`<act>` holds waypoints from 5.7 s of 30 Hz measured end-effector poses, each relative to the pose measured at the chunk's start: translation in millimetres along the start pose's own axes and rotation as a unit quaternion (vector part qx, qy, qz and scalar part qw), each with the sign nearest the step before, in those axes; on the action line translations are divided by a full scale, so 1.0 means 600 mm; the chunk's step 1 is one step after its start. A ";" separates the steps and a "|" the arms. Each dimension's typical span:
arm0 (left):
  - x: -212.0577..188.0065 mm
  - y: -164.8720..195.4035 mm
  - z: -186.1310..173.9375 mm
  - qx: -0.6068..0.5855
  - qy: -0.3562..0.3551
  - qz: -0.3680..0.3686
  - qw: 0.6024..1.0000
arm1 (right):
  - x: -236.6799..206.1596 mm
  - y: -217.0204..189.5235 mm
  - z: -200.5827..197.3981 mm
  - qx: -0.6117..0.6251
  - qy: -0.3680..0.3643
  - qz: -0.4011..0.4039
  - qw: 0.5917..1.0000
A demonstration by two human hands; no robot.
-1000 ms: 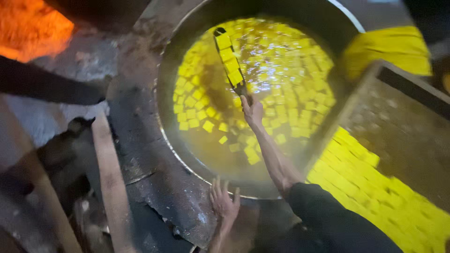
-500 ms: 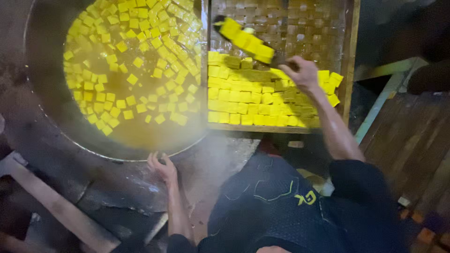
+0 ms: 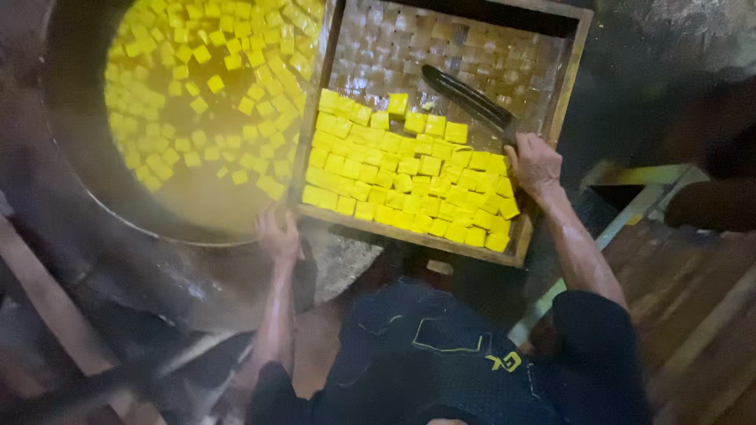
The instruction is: The person uses a slotted spatula to scoop yellow cubes from a large pot of hot liquid and places them into a wooden tray. The person repeats this scooping and placing action multiple times, gradually filling the tray.
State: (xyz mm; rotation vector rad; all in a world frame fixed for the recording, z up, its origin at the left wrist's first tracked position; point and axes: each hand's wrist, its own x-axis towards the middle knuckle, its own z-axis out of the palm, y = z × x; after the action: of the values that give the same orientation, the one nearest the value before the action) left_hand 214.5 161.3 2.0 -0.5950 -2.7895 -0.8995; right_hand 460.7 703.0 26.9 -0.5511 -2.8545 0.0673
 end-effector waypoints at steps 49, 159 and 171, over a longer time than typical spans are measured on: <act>0.055 -0.341 -0.057 0.075 -0.205 -0.148 0.965 | 0.611 -1.264 0.461 0.229 -0.275 0.037 0.933; -0.010 0.175 0.084 -0.228 -0.215 0.126 0.941 | -0.499 -0.361 -0.062 0.428 0.146 0.533 0.715; -0.045 -0.290 -0.082 0.011 -0.009 -0.131 0.991 | 0.204 -0.919 0.192 0.495 -0.316 0.156 0.794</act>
State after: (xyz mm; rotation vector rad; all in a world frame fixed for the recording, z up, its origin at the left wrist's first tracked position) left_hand 167.9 -5.3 -57.2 -0.2370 -2.9361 -0.9090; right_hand 123.9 236.6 -9.6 -0.8101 -2.6353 1.9806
